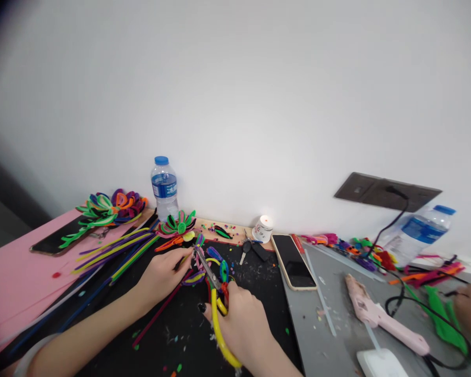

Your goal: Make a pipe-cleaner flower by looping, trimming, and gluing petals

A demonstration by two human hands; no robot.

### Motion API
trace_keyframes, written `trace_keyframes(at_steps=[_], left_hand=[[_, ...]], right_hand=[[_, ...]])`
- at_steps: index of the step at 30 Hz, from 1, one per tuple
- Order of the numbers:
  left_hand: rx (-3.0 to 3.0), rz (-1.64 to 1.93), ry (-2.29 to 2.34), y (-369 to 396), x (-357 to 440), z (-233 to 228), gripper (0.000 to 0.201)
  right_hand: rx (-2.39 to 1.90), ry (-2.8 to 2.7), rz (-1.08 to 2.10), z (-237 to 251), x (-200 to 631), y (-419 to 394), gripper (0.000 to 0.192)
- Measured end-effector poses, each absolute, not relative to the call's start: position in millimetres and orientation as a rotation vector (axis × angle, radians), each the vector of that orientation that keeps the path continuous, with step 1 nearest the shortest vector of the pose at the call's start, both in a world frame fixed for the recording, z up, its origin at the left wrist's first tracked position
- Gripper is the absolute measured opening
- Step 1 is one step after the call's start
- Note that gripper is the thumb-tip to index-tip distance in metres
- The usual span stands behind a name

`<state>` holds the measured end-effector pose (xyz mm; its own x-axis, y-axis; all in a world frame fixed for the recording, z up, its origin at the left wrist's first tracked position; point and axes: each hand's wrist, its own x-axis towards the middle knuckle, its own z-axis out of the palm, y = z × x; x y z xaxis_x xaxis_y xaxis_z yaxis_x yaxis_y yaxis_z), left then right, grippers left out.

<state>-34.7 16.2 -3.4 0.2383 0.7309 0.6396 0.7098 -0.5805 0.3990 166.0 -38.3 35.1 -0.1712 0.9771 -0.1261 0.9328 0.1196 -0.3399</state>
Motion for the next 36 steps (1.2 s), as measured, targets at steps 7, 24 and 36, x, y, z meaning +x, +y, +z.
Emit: trace_keyframes(at_steps=[7,24,36], left_hand=[[2.495,1.276,1.446,17.3,-35.0,-2.8,0.017],[2.485,1.314,1.416,18.0,-34.6,-3.3,0.017],[2.502,1.207,1.437,15.9,-31.6,-0.6,0.018]], right_hand=[[-1.959,-2.255,0.505,34.0,163.5,-37.8,0.022],[-1.933,-2.275,0.475,31.1,164.0,-41.7,0.024],[-1.942,-2.279,0.507,28.1,161.4,-40.3,0.025]])
